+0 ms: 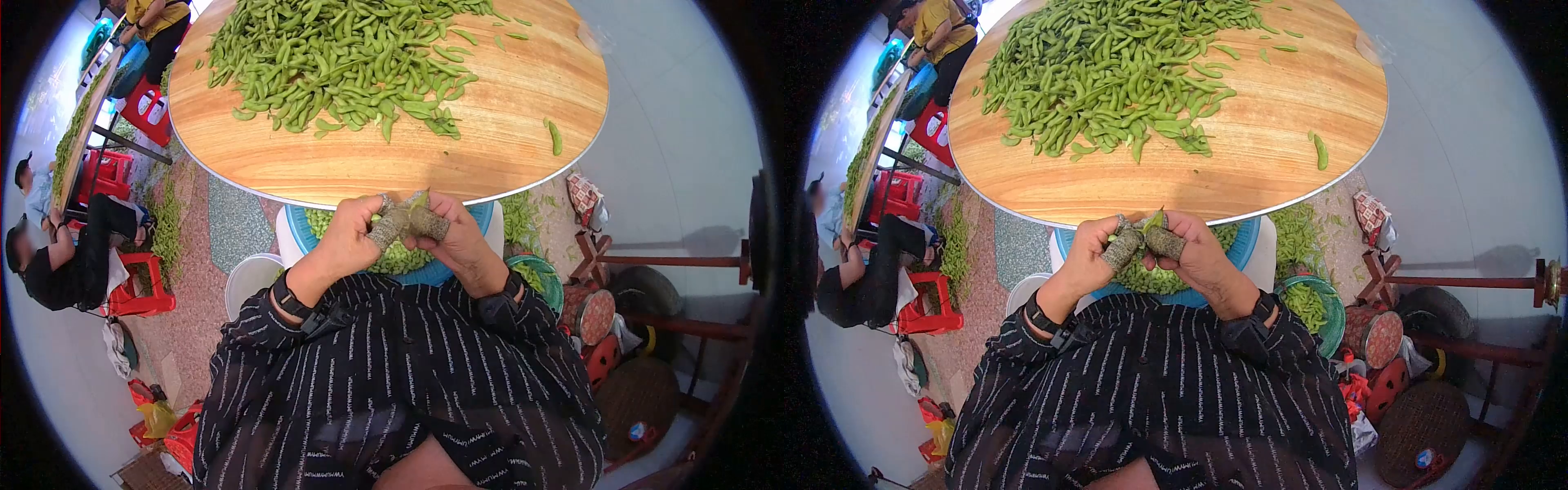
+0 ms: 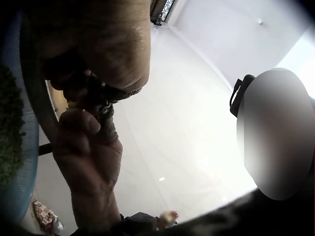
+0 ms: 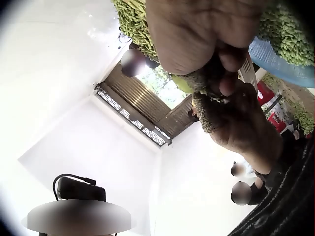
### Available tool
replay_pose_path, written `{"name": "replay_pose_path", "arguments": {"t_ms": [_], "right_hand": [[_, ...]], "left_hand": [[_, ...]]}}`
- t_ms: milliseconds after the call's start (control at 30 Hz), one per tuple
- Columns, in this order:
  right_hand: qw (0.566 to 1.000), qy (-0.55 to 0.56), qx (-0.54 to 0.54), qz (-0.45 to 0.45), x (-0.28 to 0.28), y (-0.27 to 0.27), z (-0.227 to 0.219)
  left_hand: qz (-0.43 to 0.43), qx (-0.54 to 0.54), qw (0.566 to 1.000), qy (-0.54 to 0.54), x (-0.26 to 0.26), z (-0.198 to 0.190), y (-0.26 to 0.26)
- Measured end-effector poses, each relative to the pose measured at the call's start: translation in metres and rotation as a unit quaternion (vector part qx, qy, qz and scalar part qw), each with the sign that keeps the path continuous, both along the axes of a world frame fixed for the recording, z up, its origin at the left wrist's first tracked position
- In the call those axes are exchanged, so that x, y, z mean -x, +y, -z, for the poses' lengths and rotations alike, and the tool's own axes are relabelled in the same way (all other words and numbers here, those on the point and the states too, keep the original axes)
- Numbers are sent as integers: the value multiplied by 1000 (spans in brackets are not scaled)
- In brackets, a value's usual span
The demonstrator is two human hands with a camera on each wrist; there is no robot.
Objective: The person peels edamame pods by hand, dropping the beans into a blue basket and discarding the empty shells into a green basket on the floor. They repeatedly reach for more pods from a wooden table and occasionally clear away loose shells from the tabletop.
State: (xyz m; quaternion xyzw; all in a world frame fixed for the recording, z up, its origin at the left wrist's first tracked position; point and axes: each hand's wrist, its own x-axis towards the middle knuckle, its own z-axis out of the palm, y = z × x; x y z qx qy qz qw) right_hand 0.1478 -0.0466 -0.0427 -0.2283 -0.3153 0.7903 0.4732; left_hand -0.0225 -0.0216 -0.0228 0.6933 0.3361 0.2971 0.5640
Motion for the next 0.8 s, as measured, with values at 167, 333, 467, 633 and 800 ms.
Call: {"name": "replay_pose_path", "arguments": {"t_ms": [167, 333, 467, 633, 800], "right_hand": [[999, 39, 17, -1, 2, -1, 7], [999, -48, 17, 13, -1, -2, 0], [998, -52, -4, 28, -2, 1, -15], [986, -163, -10, 29, -2, 2, -20], [984, -168, -40, 49, -3, 3, -17]], "left_hand": [[-51, -41, 998, -6, -2, -1, -1], [-18, 85, 996, 17, 5, -1, -1], [25, 97, 993, -58, 3, 6, -3], [-13, -21, 1000, -17, 1, 6, -5], [-69, -144, 985, 71, -2, -4, -2]]}}
